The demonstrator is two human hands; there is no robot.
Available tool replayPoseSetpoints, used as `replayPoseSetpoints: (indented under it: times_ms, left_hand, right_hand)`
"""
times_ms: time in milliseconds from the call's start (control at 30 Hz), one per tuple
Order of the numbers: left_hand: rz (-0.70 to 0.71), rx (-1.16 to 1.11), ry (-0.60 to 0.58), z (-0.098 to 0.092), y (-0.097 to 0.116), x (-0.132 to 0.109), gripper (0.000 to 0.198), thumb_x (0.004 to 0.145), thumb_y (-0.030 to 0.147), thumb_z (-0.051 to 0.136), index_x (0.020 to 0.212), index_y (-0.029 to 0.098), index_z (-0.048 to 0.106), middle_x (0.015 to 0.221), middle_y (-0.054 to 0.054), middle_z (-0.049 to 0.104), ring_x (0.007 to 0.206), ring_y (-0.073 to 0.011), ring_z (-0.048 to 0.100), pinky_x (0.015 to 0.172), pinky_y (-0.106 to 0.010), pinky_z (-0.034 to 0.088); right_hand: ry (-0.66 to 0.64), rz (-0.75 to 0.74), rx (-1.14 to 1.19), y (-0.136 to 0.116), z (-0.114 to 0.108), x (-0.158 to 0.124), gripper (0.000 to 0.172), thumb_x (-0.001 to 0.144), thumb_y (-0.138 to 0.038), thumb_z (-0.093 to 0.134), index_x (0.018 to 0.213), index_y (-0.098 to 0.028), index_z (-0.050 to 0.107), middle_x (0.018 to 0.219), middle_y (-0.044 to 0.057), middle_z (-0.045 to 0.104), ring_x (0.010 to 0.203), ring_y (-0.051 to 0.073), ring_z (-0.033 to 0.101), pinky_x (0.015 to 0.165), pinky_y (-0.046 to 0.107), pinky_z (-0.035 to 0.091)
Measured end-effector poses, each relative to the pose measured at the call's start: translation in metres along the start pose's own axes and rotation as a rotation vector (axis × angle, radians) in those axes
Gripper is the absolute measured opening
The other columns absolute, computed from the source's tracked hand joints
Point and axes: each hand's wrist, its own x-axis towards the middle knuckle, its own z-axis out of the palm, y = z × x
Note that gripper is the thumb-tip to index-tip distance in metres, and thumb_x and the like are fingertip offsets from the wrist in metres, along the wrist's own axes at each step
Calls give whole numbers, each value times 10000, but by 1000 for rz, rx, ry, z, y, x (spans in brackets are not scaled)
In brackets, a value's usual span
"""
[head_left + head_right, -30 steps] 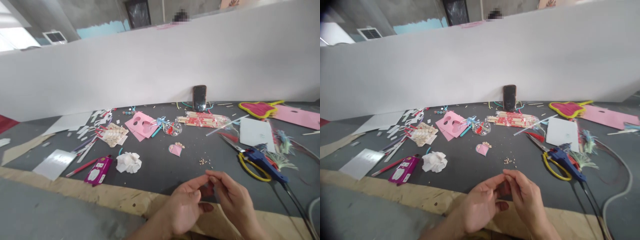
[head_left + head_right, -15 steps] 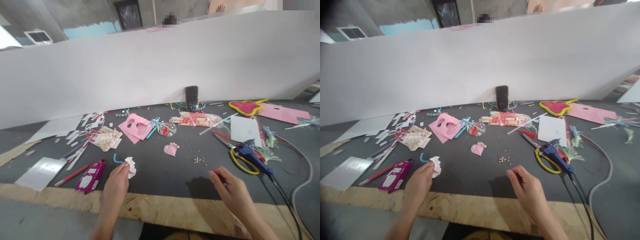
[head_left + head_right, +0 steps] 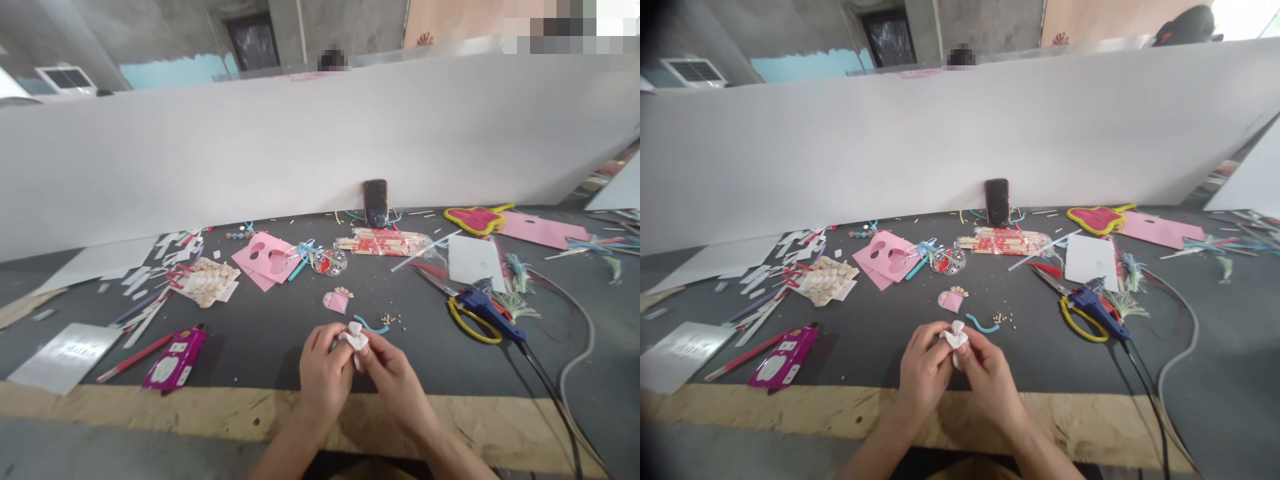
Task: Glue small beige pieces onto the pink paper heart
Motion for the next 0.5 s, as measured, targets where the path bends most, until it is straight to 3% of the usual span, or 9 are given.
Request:
replayPoseSetpoints:
  times_ms: [67, 200, 333, 500]
  left_hand:
    - [66, 56, 12, 2, 1, 0, 237, 864, 178, 492, 951, 238, 704, 1141, -104, 622, 999, -240, 559, 860, -386, 440]
    - [115, 108, -102, -1, 10, 5, 293, 895, 300, 474, 1129, 235, 638, 1388, -154, 446, 1181, -305, 450, 935, -492, 355]
    - [205, 160, -87, -2, 15, 6, 366, 887, 443, 471, 1149, 232, 614, 1450, -148, 396, 1270, -345, 358, 989, -555, 249]
    - [332, 212, -118, -1, 10, 5, 390, 881, 484, 478, 1164, 244, 600, 1464, -81, 414, 1353, -330, 265, 1080, -568, 54]
  right_hand:
    - [91, 15, 141, 1, -2, 2, 318, 821, -404, 644, 1074, -215, 674, 783, 1, 659, 686, 145, 571, 664, 260, 467]
    - [190, 26, 355, -11, -1, 5, 210, 767, -375, 706, 892, -207, 702, 754, 4, 660, 648, 131, 555, 616, 233, 454]
    - [270, 139, 514, -27, 3, 6, 226, 678, -379, 777, 752, -190, 677, 647, -12, 638, 543, 107, 539, 508, 193, 436]
    - [276, 201, 562, -32, -2, 6, 253, 637, -373, 807, 708, -178, 662, 543, -35, 587, 452, 78, 489, 408, 157, 381]
